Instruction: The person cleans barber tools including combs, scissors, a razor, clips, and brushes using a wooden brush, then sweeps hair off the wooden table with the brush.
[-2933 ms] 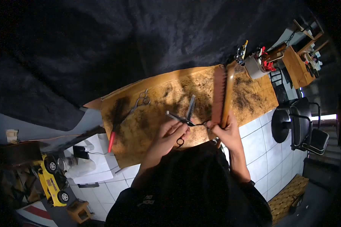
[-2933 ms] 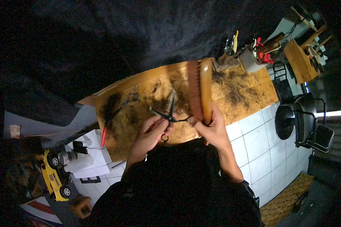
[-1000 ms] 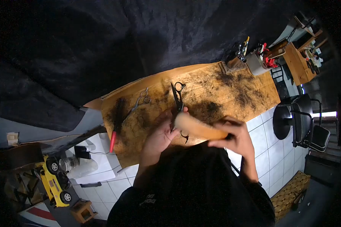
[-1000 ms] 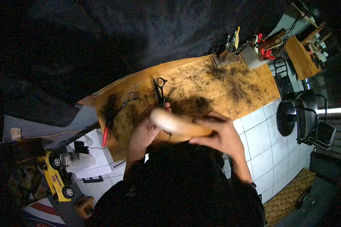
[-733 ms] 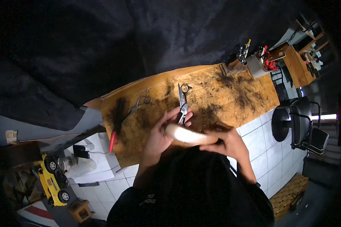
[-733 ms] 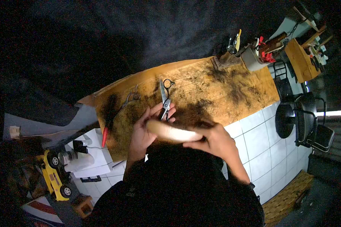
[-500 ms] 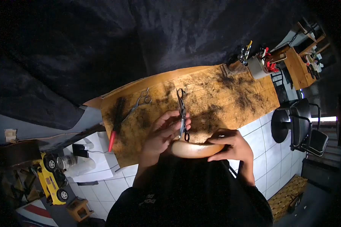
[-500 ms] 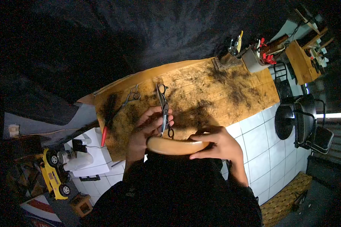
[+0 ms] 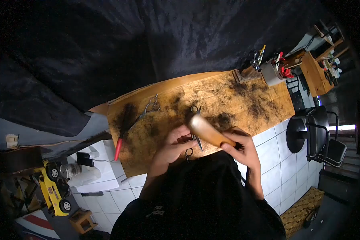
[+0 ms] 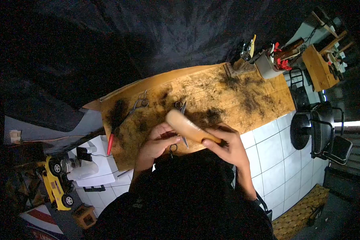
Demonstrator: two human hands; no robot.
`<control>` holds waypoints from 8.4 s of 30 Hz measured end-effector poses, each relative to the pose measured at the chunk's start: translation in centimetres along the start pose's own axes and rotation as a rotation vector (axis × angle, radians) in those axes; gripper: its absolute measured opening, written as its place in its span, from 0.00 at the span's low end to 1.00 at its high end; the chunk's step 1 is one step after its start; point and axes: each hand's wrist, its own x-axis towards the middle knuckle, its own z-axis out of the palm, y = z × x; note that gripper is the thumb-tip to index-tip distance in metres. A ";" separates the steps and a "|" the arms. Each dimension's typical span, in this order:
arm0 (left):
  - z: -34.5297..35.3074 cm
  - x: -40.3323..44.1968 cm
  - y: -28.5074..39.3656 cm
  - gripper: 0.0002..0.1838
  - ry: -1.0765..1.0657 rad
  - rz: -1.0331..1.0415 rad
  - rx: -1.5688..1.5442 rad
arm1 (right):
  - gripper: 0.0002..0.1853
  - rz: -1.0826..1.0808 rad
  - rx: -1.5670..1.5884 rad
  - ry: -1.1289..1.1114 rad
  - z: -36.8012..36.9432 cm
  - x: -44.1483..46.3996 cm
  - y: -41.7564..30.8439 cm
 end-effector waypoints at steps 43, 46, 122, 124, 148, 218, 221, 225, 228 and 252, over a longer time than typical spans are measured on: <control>-3.0 -1.9 3.7 0.38 0.053 0.000 -0.720 | 0.22 -0.107 -0.230 0.224 2.6 2.6 -1.4; -3.5 -2.5 3.9 0.40 0.060 0.041 -0.702 | 0.21 -0.103 -0.208 -0.041 4.3 1.4 -1.9; 15.9 9.2 1.3 0.59 -0.036 -0.473 -0.759 | 0.08 0.314 0.836 0.397 -9.3 -5.1 6.5; 16.7 10.0 0.3 0.58 0.043 -0.478 -0.695 | 0.06 0.288 0.898 0.442 -9.5 -5.0 6.9; 25.3 21.6 8.3 0.28 0.178 0.537 1.072 | 0.12 0.223 0.959 0.148 -22.7 1.1 5.2; 16.7 5.3 3.6 0.09 0.860 0.164 0.905 | 0.23 0.268 0.058 -0.345 -10.2 3.0 3.6; 13.7 1.6 2.2 0.09 0.978 0.197 0.947 | 0.19 0.172 -0.028 -0.403 -5.9 3.1 2.5; 9.6 -2.8 1.1 0.10 1.106 0.139 0.912 | 0.16 0.046 -0.077 -0.460 -0.3 3.0 1.1; 5.8 -5.1 0.6 0.08 1.132 0.068 0.859 | 0.20 -0.059 -0.138 -0.416 3.8 3.8 0.8; -4.4 -13.2 -1.9 0.12 0.706 0.081 0.472 | 0.16 -0.624 -1.083 -0.549 17.2 17.5 -2.6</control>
